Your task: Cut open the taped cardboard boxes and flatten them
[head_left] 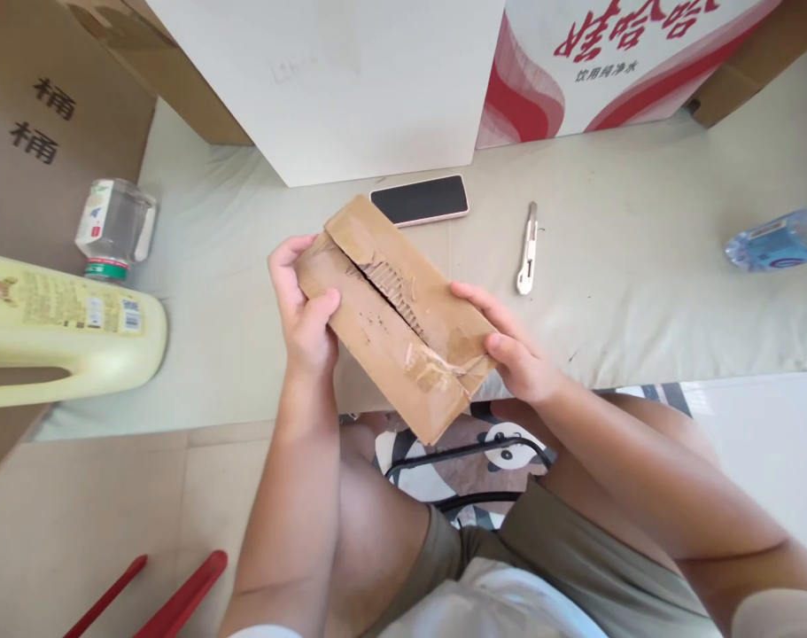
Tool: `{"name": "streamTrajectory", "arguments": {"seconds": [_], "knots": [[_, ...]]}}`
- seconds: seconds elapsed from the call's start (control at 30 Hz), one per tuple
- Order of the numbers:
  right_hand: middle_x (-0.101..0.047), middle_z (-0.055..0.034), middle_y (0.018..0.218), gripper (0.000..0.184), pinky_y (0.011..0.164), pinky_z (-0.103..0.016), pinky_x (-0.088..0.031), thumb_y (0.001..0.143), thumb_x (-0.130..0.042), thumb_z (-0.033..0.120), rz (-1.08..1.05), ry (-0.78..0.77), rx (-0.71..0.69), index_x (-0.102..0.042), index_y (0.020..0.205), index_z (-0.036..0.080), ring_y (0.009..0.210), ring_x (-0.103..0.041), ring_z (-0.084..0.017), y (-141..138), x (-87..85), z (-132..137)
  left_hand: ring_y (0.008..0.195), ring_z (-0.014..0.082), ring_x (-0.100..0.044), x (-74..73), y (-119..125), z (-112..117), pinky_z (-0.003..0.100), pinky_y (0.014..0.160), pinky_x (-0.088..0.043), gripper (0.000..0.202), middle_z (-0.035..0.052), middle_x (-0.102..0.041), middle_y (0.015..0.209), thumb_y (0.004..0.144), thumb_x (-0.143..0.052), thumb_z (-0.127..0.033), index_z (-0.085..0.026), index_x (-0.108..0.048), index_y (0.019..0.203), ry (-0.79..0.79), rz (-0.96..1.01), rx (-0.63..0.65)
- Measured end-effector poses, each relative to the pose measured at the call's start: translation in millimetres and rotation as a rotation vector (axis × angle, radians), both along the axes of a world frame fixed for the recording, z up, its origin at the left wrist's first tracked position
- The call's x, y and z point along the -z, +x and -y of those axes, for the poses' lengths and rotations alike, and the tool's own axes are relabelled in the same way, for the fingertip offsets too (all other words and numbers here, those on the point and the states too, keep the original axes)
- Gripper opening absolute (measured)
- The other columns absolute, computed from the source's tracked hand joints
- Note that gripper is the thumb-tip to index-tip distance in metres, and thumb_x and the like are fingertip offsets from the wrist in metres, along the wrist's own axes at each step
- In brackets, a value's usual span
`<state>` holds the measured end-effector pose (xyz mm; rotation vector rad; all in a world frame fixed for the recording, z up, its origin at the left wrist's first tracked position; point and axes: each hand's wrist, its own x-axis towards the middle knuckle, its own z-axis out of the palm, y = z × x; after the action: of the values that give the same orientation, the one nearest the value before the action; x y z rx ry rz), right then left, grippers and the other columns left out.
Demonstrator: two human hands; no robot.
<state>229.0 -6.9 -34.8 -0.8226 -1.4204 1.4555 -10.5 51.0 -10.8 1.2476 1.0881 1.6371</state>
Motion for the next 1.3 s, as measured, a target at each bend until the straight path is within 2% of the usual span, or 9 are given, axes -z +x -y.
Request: {"name": "streamTrajectory", "arguments": {"seconds": [0.23,0.53,0.7,0.77,0.83,0.9,1.0,1.1,1.3], "knots": [[-0.050,-0.0055,0.165,0.069,0.126,-0.054,-0.044,0.094,-0.053,0.071,0.032,-0.018,0.000,-0.053,0.150,0.030,0.153,-0.048,-0.033,1,-1.4,-2,0.107,0.0292,-0.064,2.9,4,-3,0.043,0.097,-0.052,0.055,0.0056,-0.063,0.107,0.060,-0.086,-0.048,-0.029,-0.057,0.103,0.008,0.066,-0.041],[-0.051,-0.0031,0.165,0.059,0.127,-0.052,-0.043,0.099,-0.054,0.061,0.020,0.028,-0.017,-0.055,0.149,0.031,0.154,-0.047,-0.030,3,-5.0,-4,0.103,0.0252,-0.060,0.0,9,-7,0.037,0.089,-0.050,0.040,0.0050,-0.061,0.106,0.055,-0.072,-0.026,-0.027,-0.055,0.091,0.018,0.123,-0.076],[-0.061,-0.0052,0.154,0.053,0.116,-0.050,-0.052,0.100,-0.053,0.063,0.191,0.082,-0.063,-0.063,0.142,0.031,0.140,-0.060,-0.029,23,-20.6,-15,0.101,0.0254,-0.059,2.4,7,-10,0.038,0.090,-0.050,0.038,0.0048,-0.061,0.103,0.054,-0.071,-0.026,-0.028,-0.055,0.088,0.010,0.100,-0.086],[-0.072,-0.0073,0.136,0.042,0.108,-0.049,-0.056,0.101,-0.052,0.058,0.342,0.122,0.090,-0.071,0.126,0.029,0.127,-0.067,-0.028,38,-23.7,-23,0.101,0.0259,-0.059,4.0,6,-10,0.039,0.090,-0.051,0.038,0.0049,-0.060,0.102,0.056,-0.073,-0.031,-0.028,-0.054,0.088,0.024,0.084,-0.095],[-0.074,-0.0099,0.121,0.034,0.099,-0.049,-0.059,0.100,-0.054,0.048,0.549,0.148,0.376,-0.074,0.115,0.026,0.112,-0.071,-0.028,52,-19.5,-32,0.103,0.0267,-0.059,5.2,5,-10,0.041,0.092,-0.051,0.038,0.0050,-0.060,0.104,0.060,-0.076,-0.036,-0.028,-0.053,0.089,0.025,0.068,-0.090],[-0.071,-0.0125,0.118,0.035,0.094,-0.051,-0.059,0.093,-0.057,0.039,0.783,0.140,0.572,-0.073,0.120,0.023,0.103,-0.070,-0.029,61,-7.6,-41,0.106,0.0279,-0.059,5.8,5,-10,0.042,0.094,-0.051,0.039,0.0054,-0.060,0.105,0.063,-0.078,-0.041,-0.029,-0.051,0.089,0.023,0.052,-0.078],[-0.064,-0.0180,0.126,0.051,0.099,-0.058,-0.056,0.087,-0.059,0.035,1.067,0.140,0.579,-0.070,0.135,0.019,0.109,-0.067,-0.034,65,16.4,-51,0.108,0.0294,-0.060,5.8,6,-9,0.044,0.096,-0.050,0.040,0.0058,-0.058,0.105,0.067,-0.079,-0.045,-0.029,-0.050,0.089,0.028,0.040,-0.073],[-0.056,-0.0220,0.132,0.048,0.104,-0.060,-0.052,0.088,-0.060,0.035,1.195,0.206,0.596,-0.073,0.130,0.015,0.116,-0.062,-0.037,63,33.3,-58,0.104,0.0275,-0.059,5.9,7,-9,0.042,0.093,-0.050,0.038,0.0052,-0.058,0.103,0.066,-0.079,-0.041,-0.028,-0.052,0.089,0.038,0.071,-0.071],[-0.063,-0.0189,0.106,0.035,0.090,-0.050,-0.054,0.085,-0.055,0.022,1.305,0.149,0.594,-0.075,0.113,0.015,0.092,-0.062,-0.032,60,27.9,-66,0.094,0.0241,-0.057,4.0,8,-7,0.037,0.084,-0.050,0.035,0.0043,-0.059,0.098,0.059,-0.072,-0.029,-0.027,-0.053,0.088,0.015,0.090,-0.088]]}}
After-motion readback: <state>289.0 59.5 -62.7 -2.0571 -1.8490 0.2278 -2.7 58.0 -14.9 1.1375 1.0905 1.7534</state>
